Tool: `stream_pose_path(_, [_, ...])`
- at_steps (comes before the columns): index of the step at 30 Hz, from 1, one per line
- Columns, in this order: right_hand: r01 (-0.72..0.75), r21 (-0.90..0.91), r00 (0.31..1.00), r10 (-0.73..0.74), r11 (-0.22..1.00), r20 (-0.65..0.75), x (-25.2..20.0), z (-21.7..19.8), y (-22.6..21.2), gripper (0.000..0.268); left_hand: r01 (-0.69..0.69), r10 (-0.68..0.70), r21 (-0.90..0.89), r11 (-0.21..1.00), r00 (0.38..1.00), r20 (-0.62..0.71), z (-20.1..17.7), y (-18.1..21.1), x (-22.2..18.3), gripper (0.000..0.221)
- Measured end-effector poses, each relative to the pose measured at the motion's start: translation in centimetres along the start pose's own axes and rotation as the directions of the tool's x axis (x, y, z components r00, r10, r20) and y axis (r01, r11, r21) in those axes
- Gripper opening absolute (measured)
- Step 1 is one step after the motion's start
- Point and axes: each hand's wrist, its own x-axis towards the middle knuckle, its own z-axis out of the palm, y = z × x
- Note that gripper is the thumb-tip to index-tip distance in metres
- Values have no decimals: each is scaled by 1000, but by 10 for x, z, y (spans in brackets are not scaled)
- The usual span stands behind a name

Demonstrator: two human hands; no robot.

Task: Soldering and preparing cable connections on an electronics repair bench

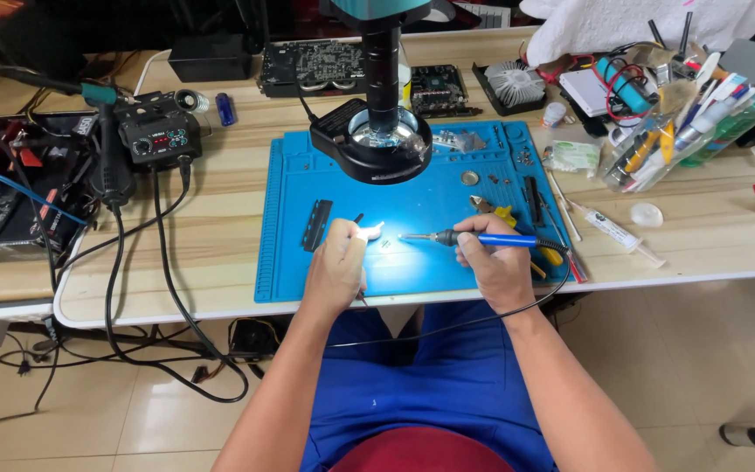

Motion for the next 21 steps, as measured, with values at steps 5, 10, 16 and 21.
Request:
stream_pose_path(5, [-6,-15,1000,6,1000,-8,-1,0,-1,14,-37,35,37,999,999,31,5,-17,8,23])
stream_pose_path(10, [0,-28,1000,0,1000,-11,0,1,-3,14,-54,53,42,998,998,35,5,-19,7,23])
stream_pose_path(16, [4,19,1000,-4,1000,-17,-1,1,-2,15,-11,11,5,1000,1000,20,1,-11,0,27])
stream_pose_path(21, [12,48,1000,-11,999,-6,-1,-2,0,13,30,-22,59,998,990,-138,6,-22,-2,28])
